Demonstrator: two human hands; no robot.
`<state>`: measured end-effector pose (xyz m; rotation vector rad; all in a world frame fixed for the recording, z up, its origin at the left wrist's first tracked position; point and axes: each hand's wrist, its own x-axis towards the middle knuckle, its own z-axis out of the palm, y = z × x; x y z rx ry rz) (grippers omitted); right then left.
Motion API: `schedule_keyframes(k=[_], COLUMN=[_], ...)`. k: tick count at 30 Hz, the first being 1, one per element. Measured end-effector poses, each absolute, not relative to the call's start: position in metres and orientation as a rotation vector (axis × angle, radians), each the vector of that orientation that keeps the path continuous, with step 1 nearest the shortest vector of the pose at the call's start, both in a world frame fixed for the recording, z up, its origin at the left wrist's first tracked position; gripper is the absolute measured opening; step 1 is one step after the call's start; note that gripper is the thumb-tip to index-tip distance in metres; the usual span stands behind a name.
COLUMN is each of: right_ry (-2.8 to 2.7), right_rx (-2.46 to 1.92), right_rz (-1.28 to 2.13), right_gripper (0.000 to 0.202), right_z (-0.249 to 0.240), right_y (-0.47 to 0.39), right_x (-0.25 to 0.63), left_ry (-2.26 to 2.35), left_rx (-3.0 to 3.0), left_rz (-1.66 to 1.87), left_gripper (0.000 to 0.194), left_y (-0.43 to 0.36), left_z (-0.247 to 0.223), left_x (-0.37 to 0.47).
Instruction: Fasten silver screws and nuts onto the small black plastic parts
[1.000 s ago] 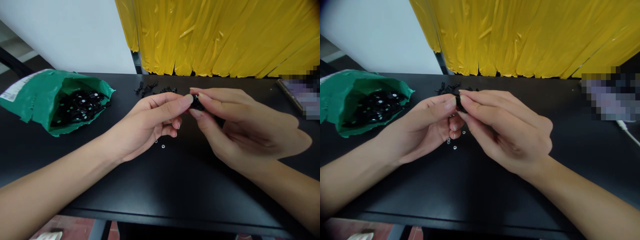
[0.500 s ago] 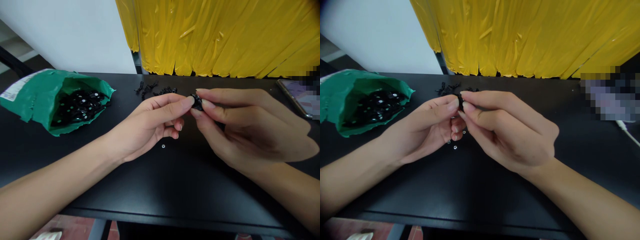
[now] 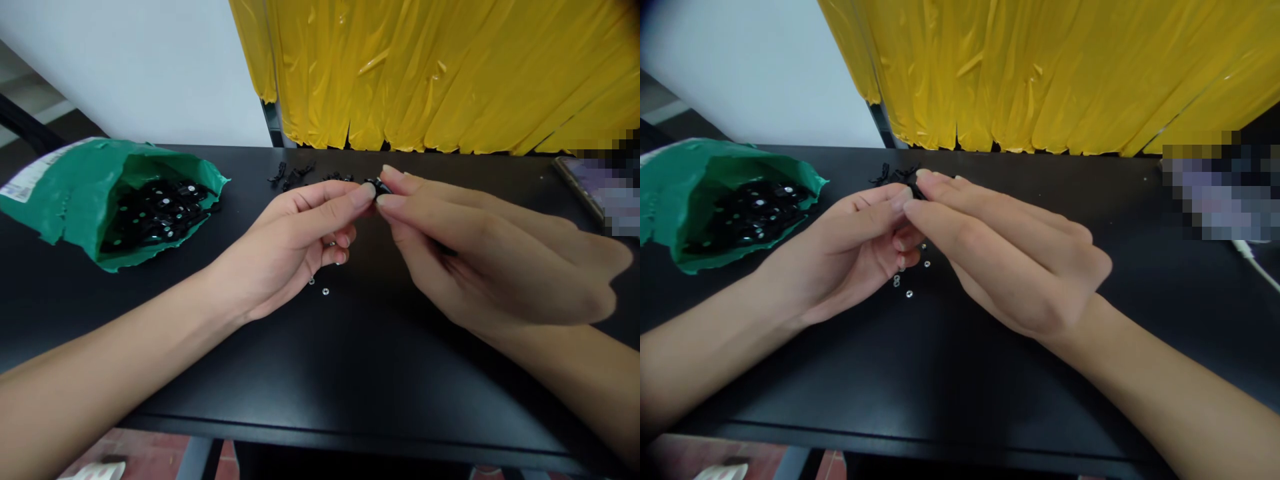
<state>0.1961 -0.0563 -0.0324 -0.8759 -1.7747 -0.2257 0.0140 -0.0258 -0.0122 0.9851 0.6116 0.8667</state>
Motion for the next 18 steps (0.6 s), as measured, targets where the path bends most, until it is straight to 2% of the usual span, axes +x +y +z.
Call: schedule_keyframes(k=[6,12,18], right_ry=[-2.008,-2.082,-1.884], right_rx=[-0.965,-0.954,-0.848], right_rz=[-0.494,-0.521,-0.642], right_gripper=[0.023,0.022,0.017], right_z=[-0.019,-0.017,-0.026], right_y=[-0.06,-0.054,-0.052], right_x=[0.208,0.205,0.2], left_ry=[0.68,0.674,0.736], left_rx=[0.939,0.947,0.981], left_rz=[0.873,0.888,0.915], left_gripper=[0.014,0.027,0.024], left_y=[-0.028,-0.029,-0.027], left_z=[-0.009,-0.009,-0.011], left_x=[0.016,0.019,0.019])
